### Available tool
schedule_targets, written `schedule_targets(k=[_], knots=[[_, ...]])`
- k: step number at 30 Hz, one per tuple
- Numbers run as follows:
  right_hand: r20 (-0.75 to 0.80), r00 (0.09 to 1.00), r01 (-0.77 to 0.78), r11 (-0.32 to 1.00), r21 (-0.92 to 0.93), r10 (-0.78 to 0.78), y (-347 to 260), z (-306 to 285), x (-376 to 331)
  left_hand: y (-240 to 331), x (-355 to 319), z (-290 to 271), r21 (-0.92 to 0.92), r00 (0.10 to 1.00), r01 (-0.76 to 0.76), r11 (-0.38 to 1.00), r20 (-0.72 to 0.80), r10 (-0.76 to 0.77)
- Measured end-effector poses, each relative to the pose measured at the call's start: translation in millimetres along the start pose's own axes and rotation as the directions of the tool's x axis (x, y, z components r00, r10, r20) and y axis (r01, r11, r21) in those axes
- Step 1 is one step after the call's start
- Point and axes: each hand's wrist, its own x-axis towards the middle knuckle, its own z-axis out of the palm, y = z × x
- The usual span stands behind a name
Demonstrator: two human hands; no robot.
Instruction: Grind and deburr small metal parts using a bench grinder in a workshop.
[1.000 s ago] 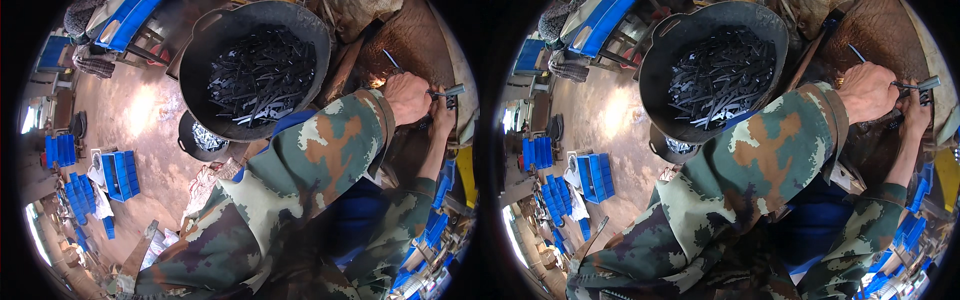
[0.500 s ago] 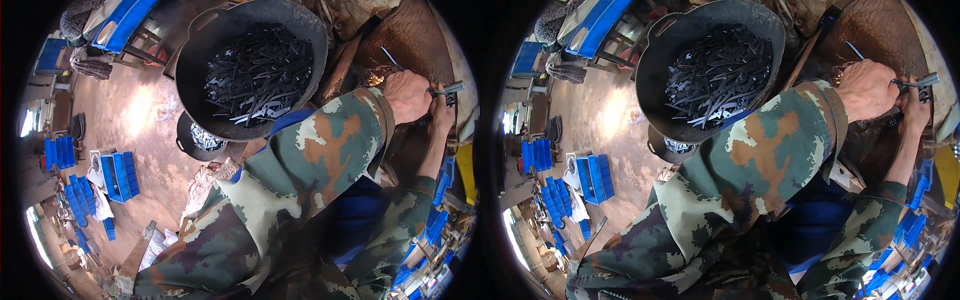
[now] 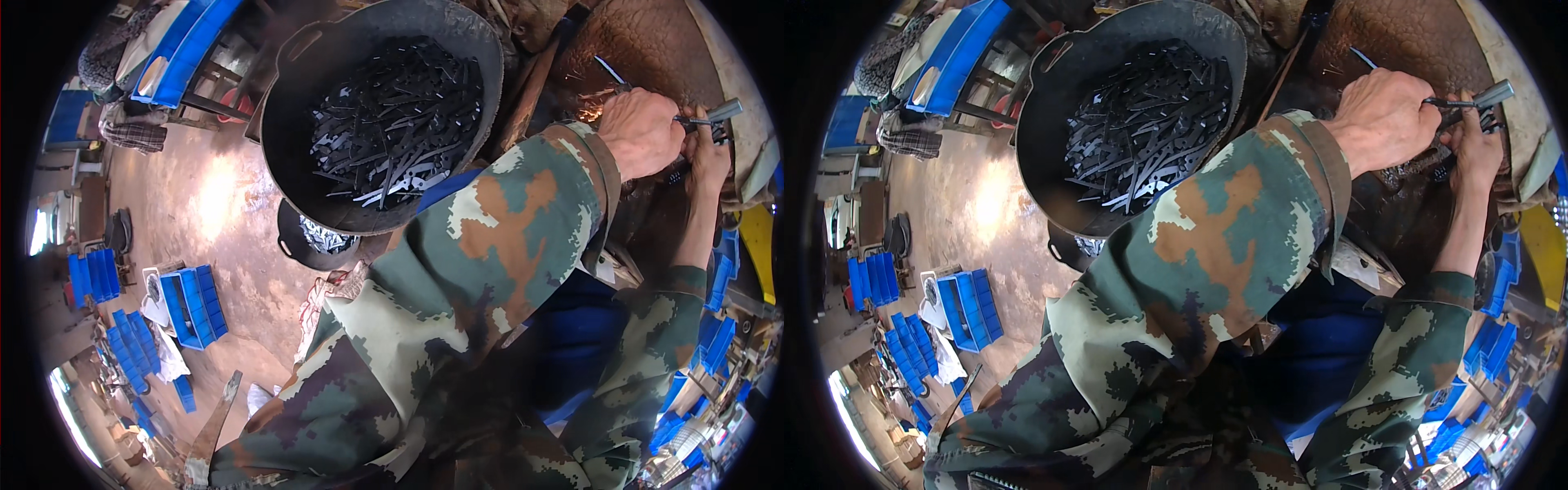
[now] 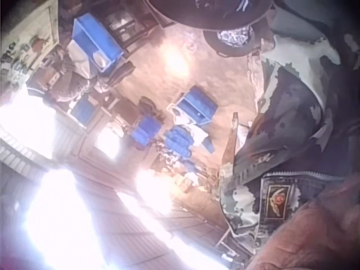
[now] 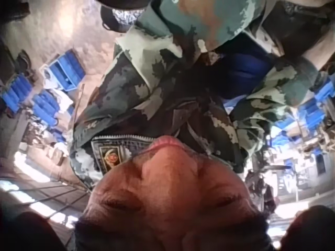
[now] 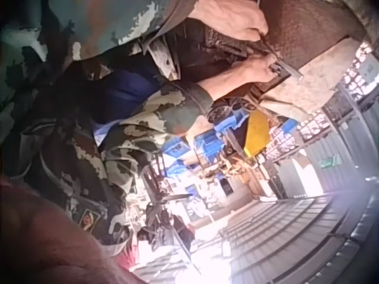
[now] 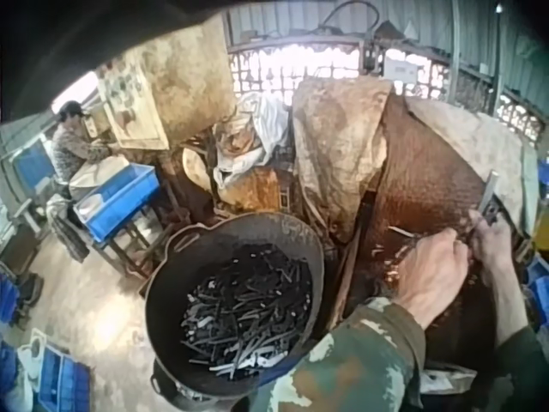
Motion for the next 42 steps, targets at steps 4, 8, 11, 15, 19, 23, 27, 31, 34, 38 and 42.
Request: schedule_targets(k=[4,8,11,15,19,23,27,31,34,38,42], knots=[[-0.009,1.0,-0.016,1.0,0.01,0.016,-2.2,-4.2,-0.4,2.2,0.9,0.2,-0.013,1.0,-0.005,1.0,0.016,0.006],[-0.011,1.0,-0.017,1.0,-0.001,0.017,-1.6,1.7,-3.2,0.2,0.8,-1.4,0.005,0.999,0.011,1.0,0.038,-0.011],[-0.046,0.999,-0.011,1.0,0.021,0.012,-6.3,6.7,-6.1,-1.8,0.9,-1.0,0.011,0.999,0.019,1.0,0.043,-0.02],[-0.039,0.999,-0.032,0.999,-0.029,0.031,-8.4,4.3,-6.4,0.9,1.7,-1.3,0.014,0.997,0.04,0.999,0.065,-0.04],[-0.029,0.999,-0.034,0.999,-0.011,0.034,-7.1,6.9,-6.7,2.5,0.6,-5.6,0.034,0.995,0.053,0.998,0.08,-0.056],[-0.052,0.999,-0.014,1.0,0.01,0.015,-12.0,1.7,-10.1,6.3,1.1,-3.2,0.029,0.995,0.046,0.999,0.091,-0.048],[-0.07,0.998,0.002,1.0,-0.002,-0.002,-8.0,1.6,-10.8,6.5,1.2,-0.9,0.061,0.995,0.045,0.997,0.087,-0.05],[-0.061,0.998,0.032,0.999,0.024,-0.031,-12.7,17.1,-12.8,0.3,3.0,-9.3,0.135,0.998,-0.009,0.991,0.056,0.001],[-0.057,0.996,0.067,0.997,0.036,-0.065,-10.9,19.7,-15.8,1.6,2.0,-8.8,0.062,0.994,0.096,0.993,0.049,-0.099],[-0.073,0.994,0.086,0.996,0.014,-0.085,-10.8,10.2,-16.9,-9.0,3.3,6.2,0.037,0.997,0.06,0.998,0.039,-0.062],[-0.079,0.993,0.083,0.997,0.002,-0.082,-10.5,8.3,-16.9,3.9,5.2,-3.4,0.074,0.993,-0.12,0.99,0.004,0.12]])
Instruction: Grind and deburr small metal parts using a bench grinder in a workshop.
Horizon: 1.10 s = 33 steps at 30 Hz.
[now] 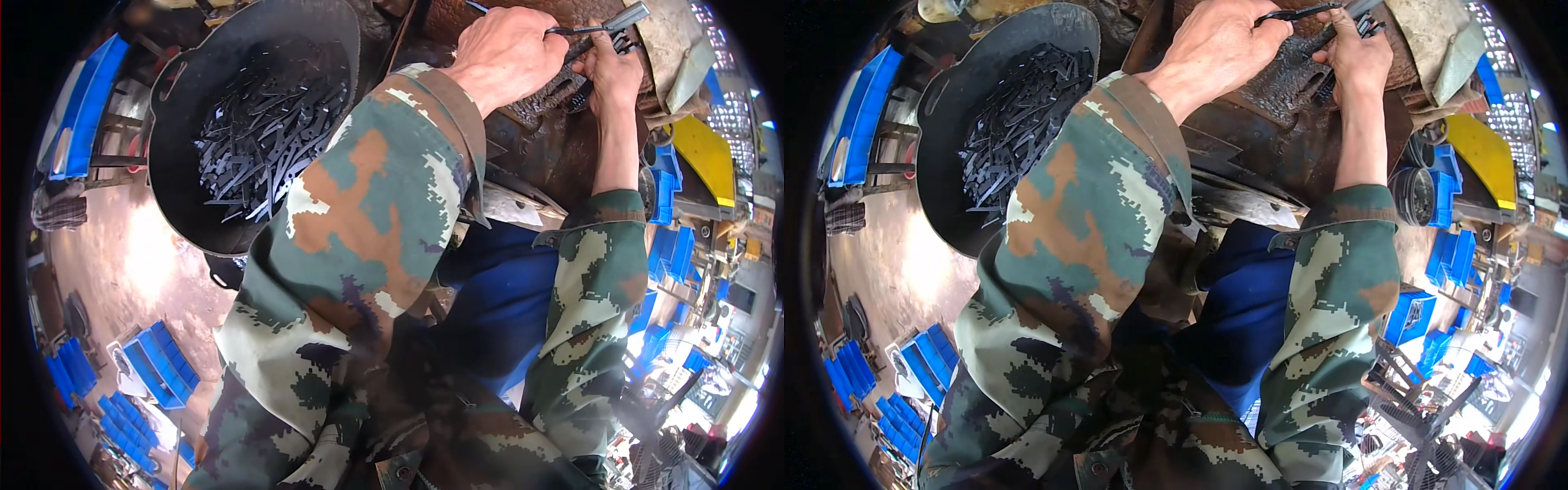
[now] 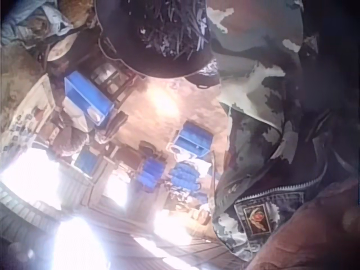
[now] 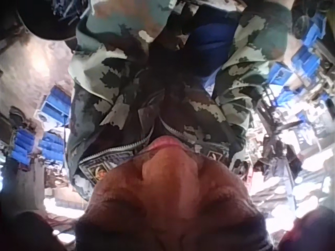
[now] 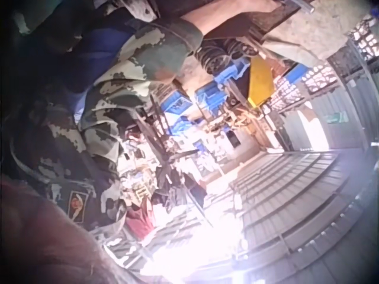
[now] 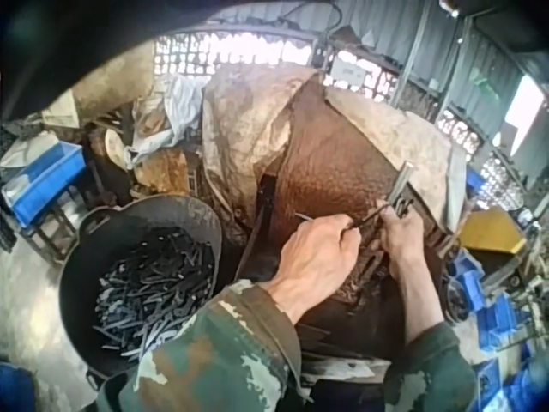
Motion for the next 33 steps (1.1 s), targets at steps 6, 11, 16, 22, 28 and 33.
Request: schedule_targets(k=[6,11,16,22,28,33], knots=[[-0.016,0.999,-0.034,0.999,-0.009,0.034,-0.2,2.6,2.3,-4.4,-2.2,-2.6,-0.022,0.997,0.058,0.998,0.055,-0.056],[-0.031,0.999,-0.039,0.998,-0.048,0.037,-2.7,2.5,0.2,-7.6,-2.6,1.6,-0.031,0.998,0.051,0.998,0.037,-0.05],[-0.035,0.999,-0.016,1.0,-0.016,0.016,-14.2,10.4,-8.7,-9.6,-3.9,3.1,-0.027,0.984,0.168,0.985,0.059,-0.167],[-0.039,0.999,-0.028,1.0,-0.01,0.027,-4.8,5.7,-5.4,-5.1,-4.2,-1.4,0.011,0.979,0.175,0.984,0.1,-0.176],[-0.051,0.998,-0.023,0.999,-0.029,0.021,-3.3,7.5,-4.4,-7.0,-3.9,-3.4,0.029,0.985,0.127,0.991,0.115,-0.129],[-0.062,0.998,-0.014,1.0,-0.006,0.013,-4.6,10.4,-4.4,-7.5,-3.1,-3.0,0.064,0.985,0.121,0.991,0.115,-0.128]])
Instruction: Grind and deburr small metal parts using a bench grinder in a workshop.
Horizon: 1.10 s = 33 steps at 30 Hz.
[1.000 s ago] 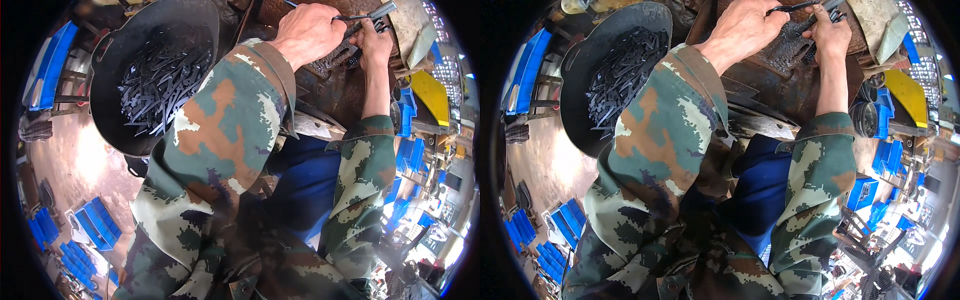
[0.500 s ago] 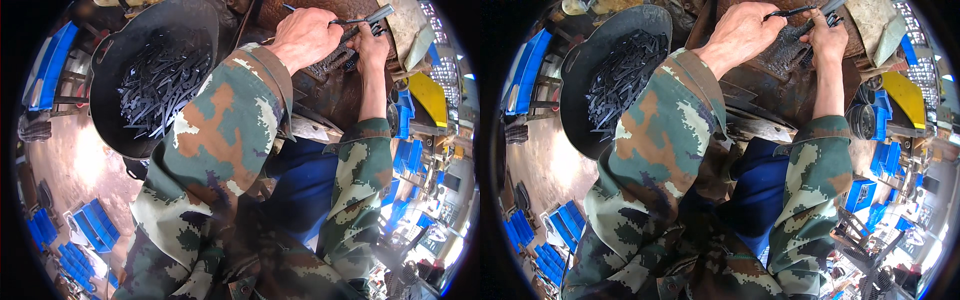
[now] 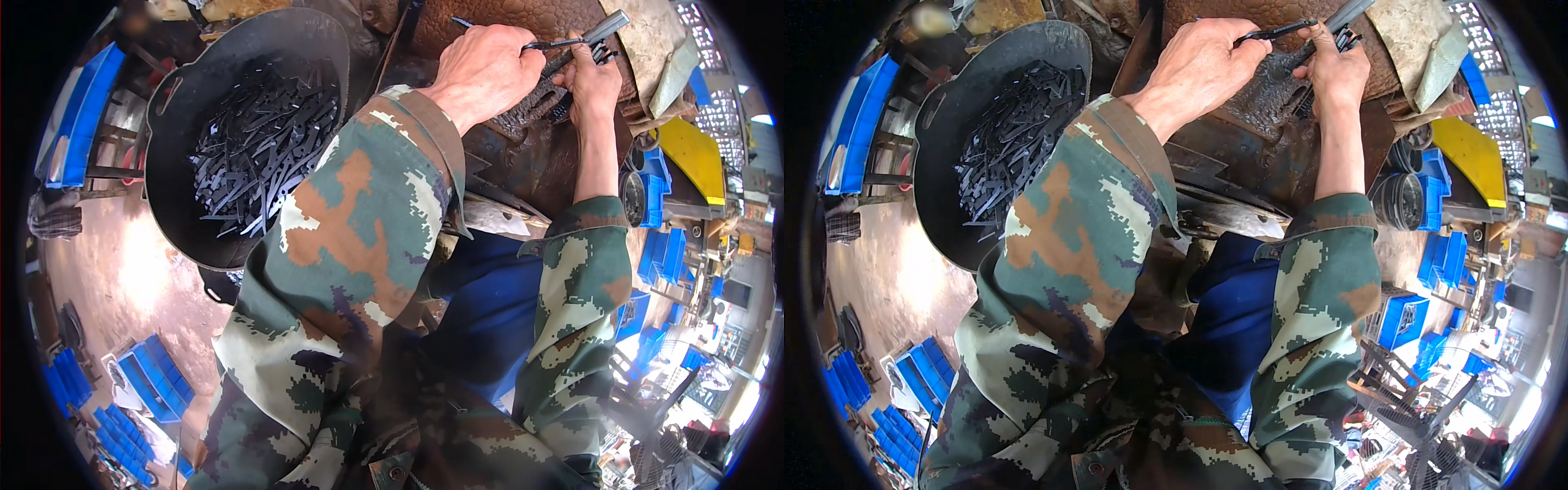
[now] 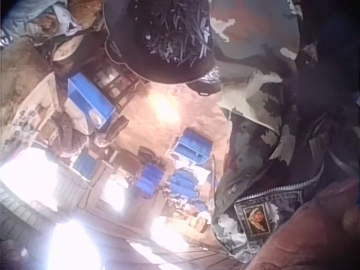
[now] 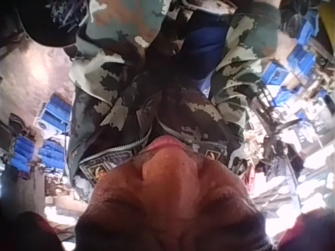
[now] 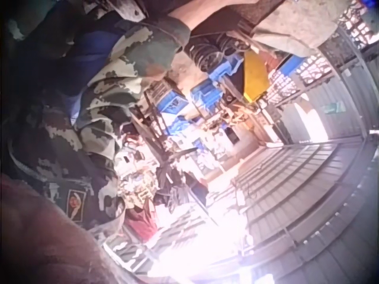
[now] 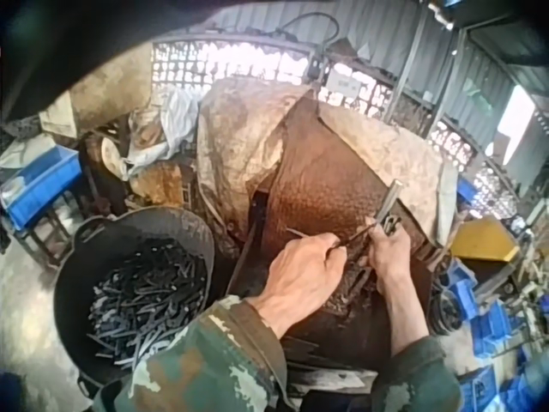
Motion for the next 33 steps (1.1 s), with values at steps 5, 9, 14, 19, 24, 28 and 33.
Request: schedule_targets(k=[5,9,14,19,24,28,33], knots=[[-0.009,1.0,0.001,1.0,0.02,-0.001,1.0,-2.5,0.3,2.7,0.1,-1.6,-0.017,0.999,0.014,1.0,0.04,-0.013],[0.015,1.0,-0.008,1.0,-0.011,0.008,1.8,-3.8,0.3,0.4,-0.1,-0.1,-0.017,1.0,-0.009,1.0,0.016,0.009],[0.012,1.0,-0.017,1.0,-0.021,0.018,1.2,-2.8,-0.4,-1.8,-0.2,1.6,-0.012,0.999,-0.029,1.0,-0.014,0.028],[0.02,1.0,-0.008,1.0,-0.02,0.009,2.8,-4.4,0.9,0.5,1.0,-0.1,-0.017,0.999,0.005,1.0,0.034,-0.004],[0.014,1.0,-0.004,0.999,-0.041,0.005,3.9,-3.6,1.0,-3.6,-1.0,3.5,-0.014,0.999,-0.026,1.0,-0.043,0.026],[0.022,1.0,-0.007,1.0,-0.026,0.008,4.8,-5.1,1.9,1.1,0.0,-0.1,-0.015,0.999,0.025,1.0,0.029,-0.024],[0.028,1.0,0.007,1.0,-0.027,-0.006,6.5,-5.5,2.5,1.3,-0.1,-0.8,-0.013,0.999,0.019,1.0,0.044,-0.018]])
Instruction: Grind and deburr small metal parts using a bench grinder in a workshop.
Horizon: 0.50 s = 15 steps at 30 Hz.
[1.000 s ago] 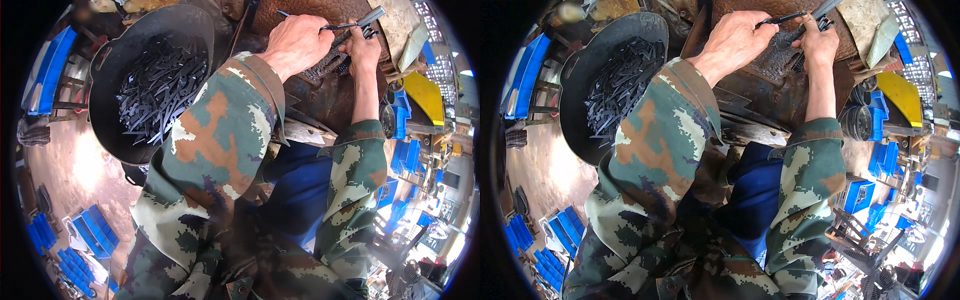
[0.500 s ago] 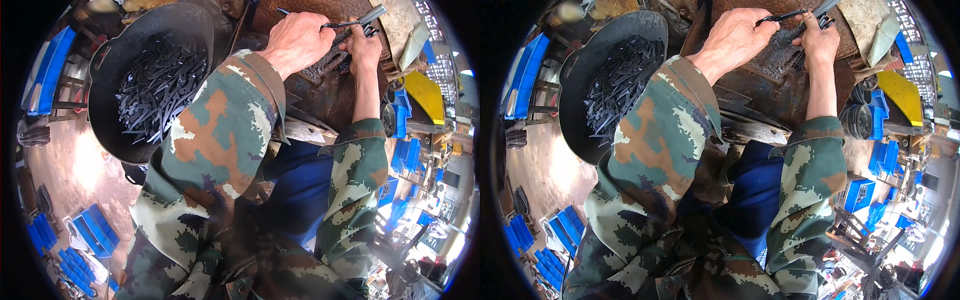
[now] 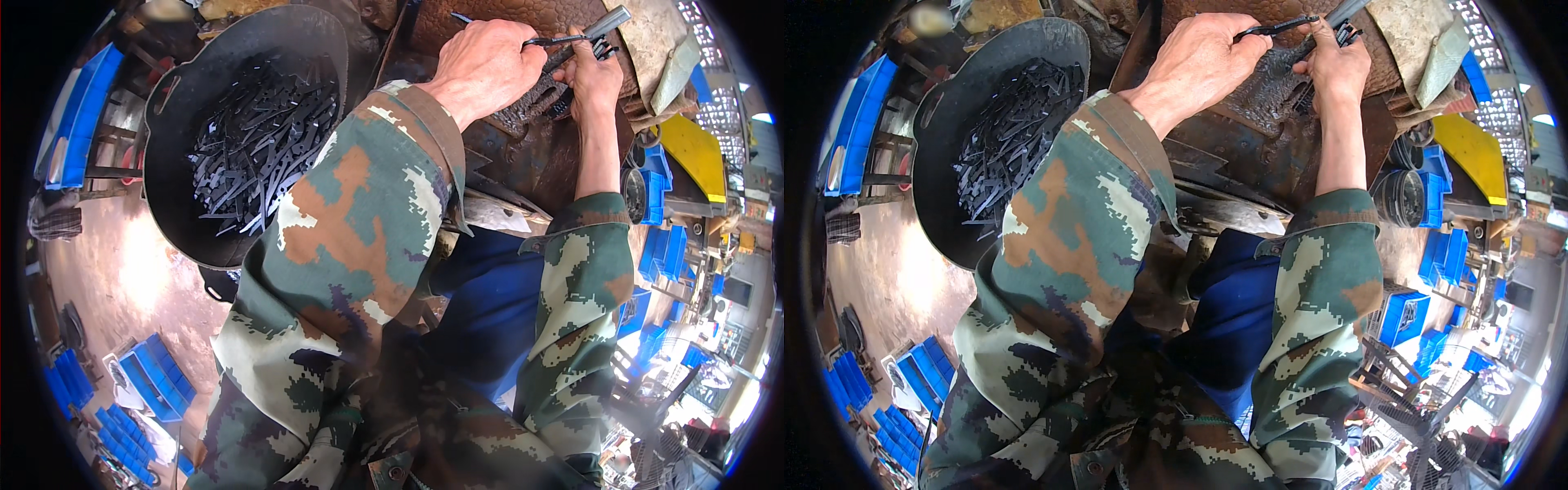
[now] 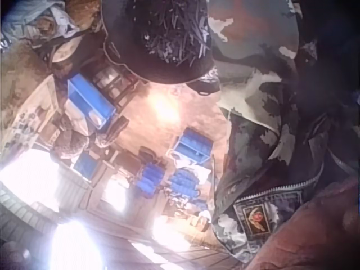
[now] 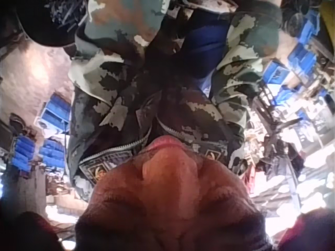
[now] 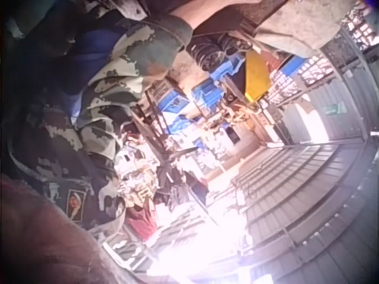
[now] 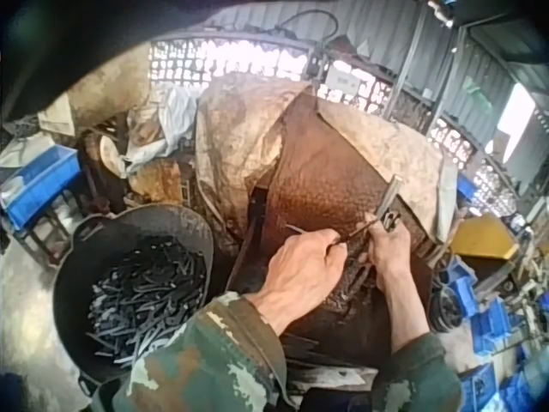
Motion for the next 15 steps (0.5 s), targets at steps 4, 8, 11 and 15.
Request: schedule_targets(k=[4,8,11,15], knots=[[0.0,1.0,0.014,1.0,0.008,-0.014,1.3,1.0,1.0,-3.2,-0.4,3.1,0.011,0.999,-0.022,1.0,-0.049,0.023],[0.02,1.0,-0.003,1.0,-0.016,0.003,2.1,-1.3,2.9,-0.1,-0.5,0.4,0.005,1.0,0.006,1.0,-0.016,-0.006],[0.015,1.0,-0.003,1.0,-0.026,0.003,3.0,-3.0,4.3,2.3,-0.3,0.3,-0.007,0.999,0.029,1.0,0.027,-0.029],[0.009,1.0,-0.019,1.0,-0.016,0.019,-0.3,-0.8,2.3,-0.9,-0.6,2.9,0.002,0.999,-0.019,1.0,-0.033,0.019]])
